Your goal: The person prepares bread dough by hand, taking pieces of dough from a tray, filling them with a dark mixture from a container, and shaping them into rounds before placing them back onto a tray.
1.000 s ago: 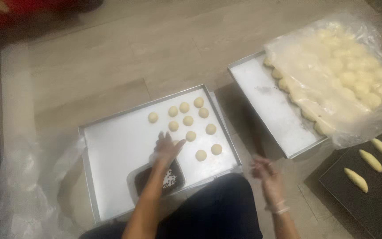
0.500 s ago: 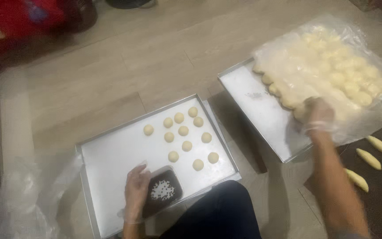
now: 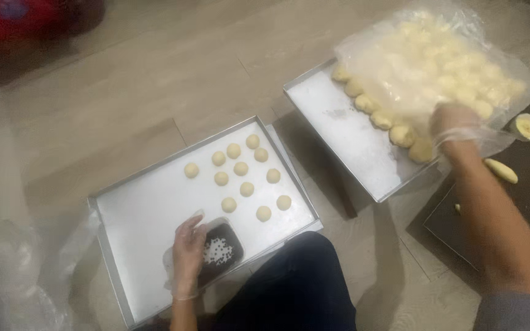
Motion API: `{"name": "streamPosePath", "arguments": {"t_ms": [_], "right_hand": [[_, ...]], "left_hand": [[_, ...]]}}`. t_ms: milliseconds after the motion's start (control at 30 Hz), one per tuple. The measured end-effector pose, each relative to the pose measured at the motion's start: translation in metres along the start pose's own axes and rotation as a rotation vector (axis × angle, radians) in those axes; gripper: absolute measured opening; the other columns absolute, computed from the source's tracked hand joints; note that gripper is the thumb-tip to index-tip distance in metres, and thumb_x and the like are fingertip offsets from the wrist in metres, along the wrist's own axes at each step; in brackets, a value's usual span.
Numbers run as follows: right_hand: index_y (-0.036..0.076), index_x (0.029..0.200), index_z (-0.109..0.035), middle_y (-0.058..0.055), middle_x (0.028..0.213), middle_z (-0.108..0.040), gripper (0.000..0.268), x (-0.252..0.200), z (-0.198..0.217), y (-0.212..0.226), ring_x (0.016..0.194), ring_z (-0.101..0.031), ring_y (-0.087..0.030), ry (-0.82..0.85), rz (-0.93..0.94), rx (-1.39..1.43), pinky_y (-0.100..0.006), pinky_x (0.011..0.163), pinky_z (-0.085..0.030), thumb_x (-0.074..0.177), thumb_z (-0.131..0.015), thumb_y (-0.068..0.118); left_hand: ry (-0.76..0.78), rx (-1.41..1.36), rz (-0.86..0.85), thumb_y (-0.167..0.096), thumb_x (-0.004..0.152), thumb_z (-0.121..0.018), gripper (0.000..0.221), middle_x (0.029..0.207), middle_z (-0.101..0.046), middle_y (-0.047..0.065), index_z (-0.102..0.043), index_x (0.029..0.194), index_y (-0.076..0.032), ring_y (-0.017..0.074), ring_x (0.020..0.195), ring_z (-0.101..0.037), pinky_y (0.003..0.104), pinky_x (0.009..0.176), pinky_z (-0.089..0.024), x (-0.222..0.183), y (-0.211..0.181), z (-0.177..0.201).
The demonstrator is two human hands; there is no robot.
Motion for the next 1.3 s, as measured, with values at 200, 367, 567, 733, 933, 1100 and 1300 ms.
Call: {"name": "streamPosePath", "arguments": {"t_ms": [200,367,567,733,933,1100,1300], "right_hand": [[0.025,0.077,-0.064,0.007,0.071,-0.059,0.009,0.062,0.020,-0.046,0.059,-0.063,-0.011,-0.693,-0.314,-0.299,-0.026,0.044,-0.049,0.080,-0.067,0.017],[0.032,0.067,-0.048,0.010,0.065,-0.041,0.010,-0.033,0.006,0.061,0.048,-0.042,-0.007,-1.071,-0.005,-0.433,-0.027,0.037,-0.026,0.072,-0.057,0.035],[0.040,0.163,-0.037,-0.025,0.140,-0.065,0.079,-0.094,0.041,0.035,0.122,-0.067,-0.046,0.273,0.027,0.366,-0.057,0.101,-0.054,0.090,-0.061,0.023],[0.008,0.125,-0.076,-0.023,0.119,-0.078,0.050,-0.071,0.003,0.022,0.108,-0.076,-0.041,0.230,-0.053,0.239,-0.050,0.085,-0.061,0.084,-0.062,0.031],[0.022,0.143,-0.062,-0.022,0.151,-0.049,0.060,-0.073,-0.006,0.017,0.125,-0.067,-0.045,0.241,-0.099,0.194,-0.051,0.098,-0.056,0.089,-0.064,0.049],[0.006,0.116,-0.083,-0.017,0.121,-0.079,0.057,-0.059,-0.032,0.016,0.111,-0.075,-0.033,0.196,0.037,0.040,-0.041,0.090,-0.059,0.096,-0.051,0.049],[0.020,0.147,-0.060,-0.013,0.163,-0.047,0.050,-0.113,-0.009,0.016,0.149,-0.039,-0.053,0.295,-0.200,0.564,-0.082,0.112,-0.020,0.101,-0.053,0.040]], "left_hand": [[-0.022,0.078,0.191,-0.033,0.098,-0.063,0.036,0.142,-0.065,0.002,-0.072,0.131,-0.020,0.0168,0.135,-0.059,0.034,0.116,-0.045,-0.018,-0.023,0.024],[-0.077,0.055,0.139,-0.030,0.098,-0.065,0.036,0.139,-0.068,0.006,-0.073,0.129,-0.015,0.0180,0.135,-0.059,0.034,0.115,-0.045,-0.019,0.016,0.028],[-0.039,0.065,0.096,-0.034,0.100,-0.059,0.039,0.142,-0.067,0.007,-0.072,0.131,-0.015,0.0196,0.139,-0.055,0.036,0.119,-0.041,-0.036,-0.021,0.039],[-0.108,-0.109,0.014,-0.020,0.098,-0.067,0.031,0.138,-0.066,0.009,-0.071,0.127,-0.011,0.0193,0.136,-0.060,0.033,0.117,-0.046,-0.037,-0.014,0.044],[-0.080,-0.097,0.166,-0.043,0.095,-0.060,0.049,0.146,-0.063,0.008,-0.068,0.134,-0.014,0.0220,0.141,-0.056,0.039,0.121,-0.042,-0.062,-0.031,0.061],[-0.117,-0.112,0.141,-0.028,0.100,-0.060,0.035,0.143,-0.066,0.008,-0.069,0.131,-0.012,0.0202,0.140,-0.057,0.036,0.117,-0.045,-0.065,0.010,0.075],[-0.174,-0.131,0.137,-0.032,0.099,-0.061,0.038,0.140,-0.066,0.007,-0.070,0.131,-0.012,0.0196,0.137,-0.059,0.035,0.117,-0.046,-0.080,-0.002,0.089]]}}
Point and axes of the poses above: each hand's wrist, its own x-axis towards the middle knuckle, its own z-axis out of the back of the hand, y = z × x, the point moved 7 cm from there along x, towards the middle knuckle
